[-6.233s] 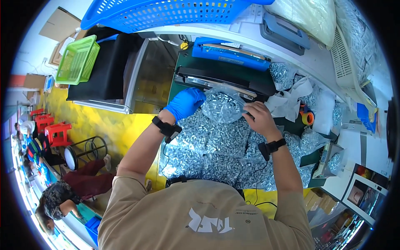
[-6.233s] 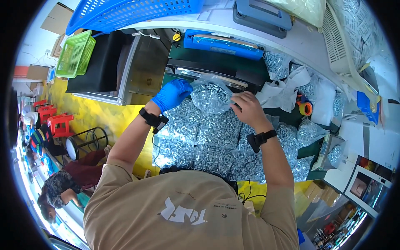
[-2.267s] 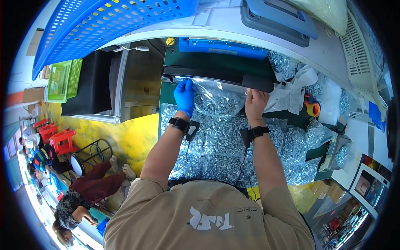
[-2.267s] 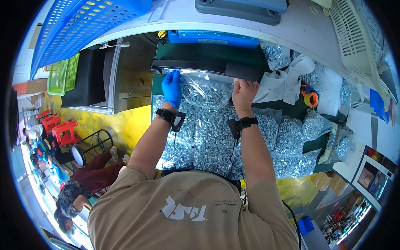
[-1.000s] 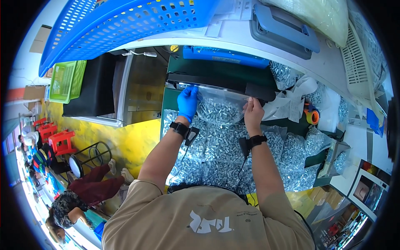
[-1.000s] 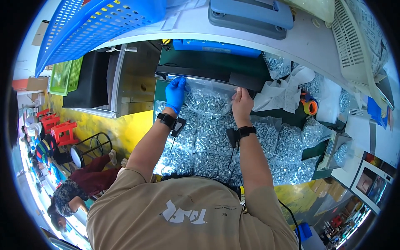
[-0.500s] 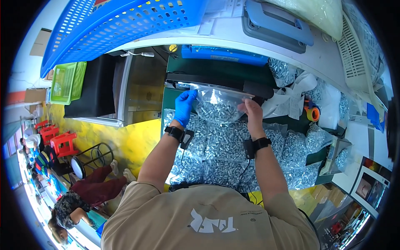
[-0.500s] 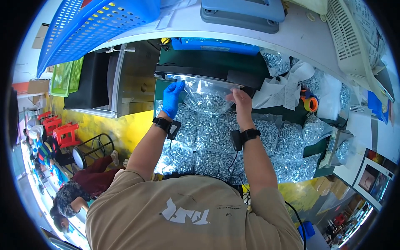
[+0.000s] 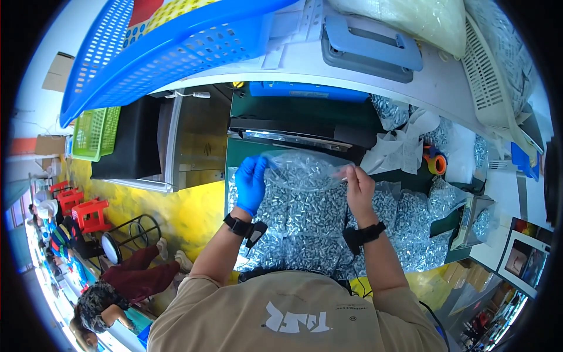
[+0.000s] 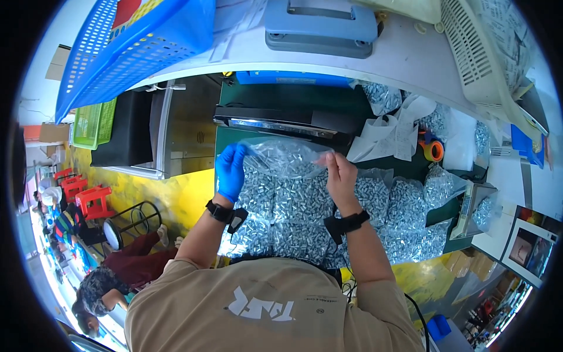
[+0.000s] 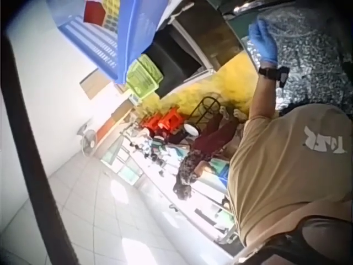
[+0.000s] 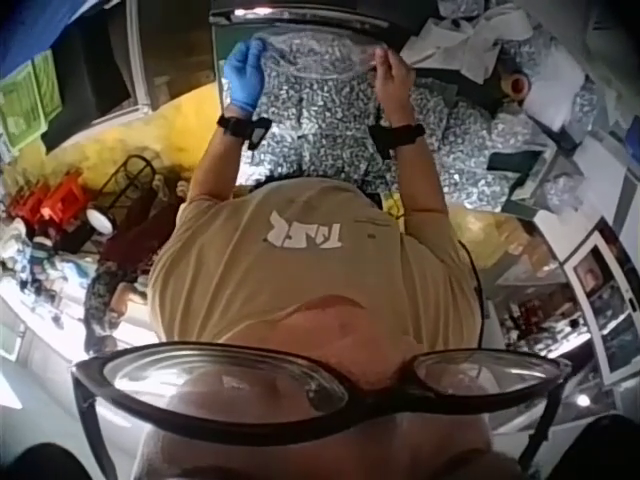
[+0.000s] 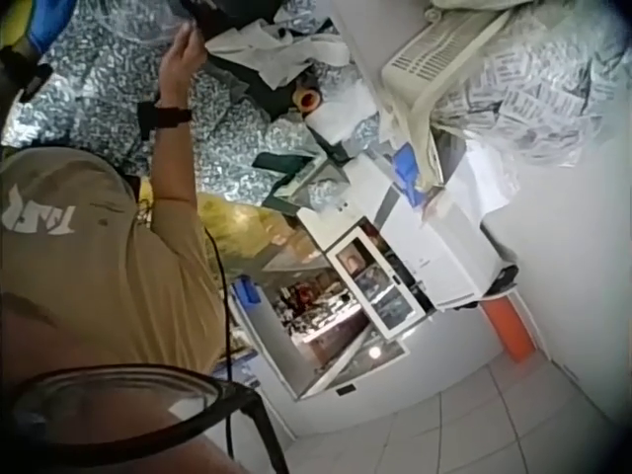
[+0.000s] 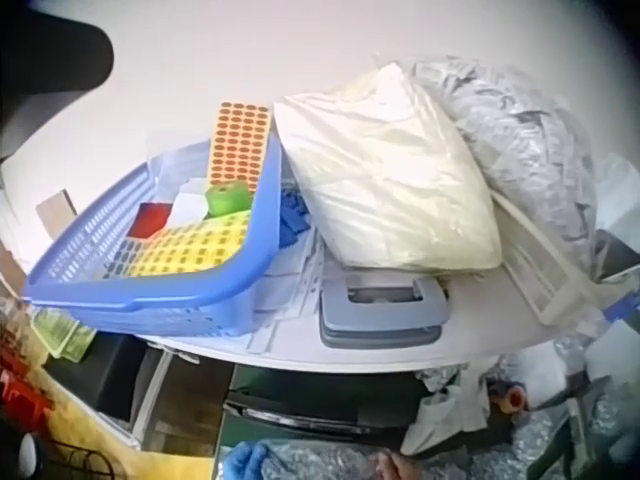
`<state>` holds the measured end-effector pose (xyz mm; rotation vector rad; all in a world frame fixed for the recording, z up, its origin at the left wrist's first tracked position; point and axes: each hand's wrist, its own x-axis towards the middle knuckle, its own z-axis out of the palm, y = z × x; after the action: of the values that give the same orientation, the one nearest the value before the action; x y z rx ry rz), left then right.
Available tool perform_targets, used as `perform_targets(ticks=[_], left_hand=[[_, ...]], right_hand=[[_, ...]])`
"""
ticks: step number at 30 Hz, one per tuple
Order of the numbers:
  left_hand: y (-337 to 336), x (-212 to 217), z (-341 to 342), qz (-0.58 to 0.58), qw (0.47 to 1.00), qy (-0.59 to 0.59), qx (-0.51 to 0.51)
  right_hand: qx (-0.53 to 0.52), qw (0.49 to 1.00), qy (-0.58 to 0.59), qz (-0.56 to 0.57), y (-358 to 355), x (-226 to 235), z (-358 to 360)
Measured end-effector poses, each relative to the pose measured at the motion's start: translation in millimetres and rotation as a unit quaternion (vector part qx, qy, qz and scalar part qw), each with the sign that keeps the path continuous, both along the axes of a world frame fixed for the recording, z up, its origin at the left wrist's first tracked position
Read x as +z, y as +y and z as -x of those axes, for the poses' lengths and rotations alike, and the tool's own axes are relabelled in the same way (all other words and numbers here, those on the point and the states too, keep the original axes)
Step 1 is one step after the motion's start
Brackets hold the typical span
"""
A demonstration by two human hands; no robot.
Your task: The person seals a plastic bag of metal parts using a heat sealer, weighs it on a scale, and tears a paper slip from a roll to place on the bag.
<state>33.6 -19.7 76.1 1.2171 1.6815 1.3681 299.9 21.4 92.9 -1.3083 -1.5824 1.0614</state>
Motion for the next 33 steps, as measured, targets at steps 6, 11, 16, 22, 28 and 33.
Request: perform_targets(ticks=[6,11,16,22,28,33], left_hand=[[55.7,-62.7,7.5,0.077,0.983,-0.156,0.057],[68.9,-76.6,2.0,0.058,0.986,-0.141,0.068],[71.6,-72.1,0.7,0.096,0.992,-0.052,0.066],[72.2,-73.9,3.6,0.093,0.989,-0.088,0.072],[68.2,-88.3,3.1,0.07,0.99,-0.06,0.107],[73.1,-83.8,1.8,0.081,0.991,0.01,0.11]], right_hand=[[-0.057,0.997,-0.027,0.039,48.9,-64.8,4.8],[-0.081,0.983,-0.152,-0.066,58.6,-90.8,5.2],[-0.09,0.982,-0.157,-0.048,62.5,-89.8,5.2],[-0.11,0.989,-0.1,-0.005,59.1,-77.6,14.7],[-0.148,0.989,-0.022,0.021,53.3,-68.0,22.1],[-0.081,0.901,-0.388,-0.176,65.1,-72.3,0.9]])
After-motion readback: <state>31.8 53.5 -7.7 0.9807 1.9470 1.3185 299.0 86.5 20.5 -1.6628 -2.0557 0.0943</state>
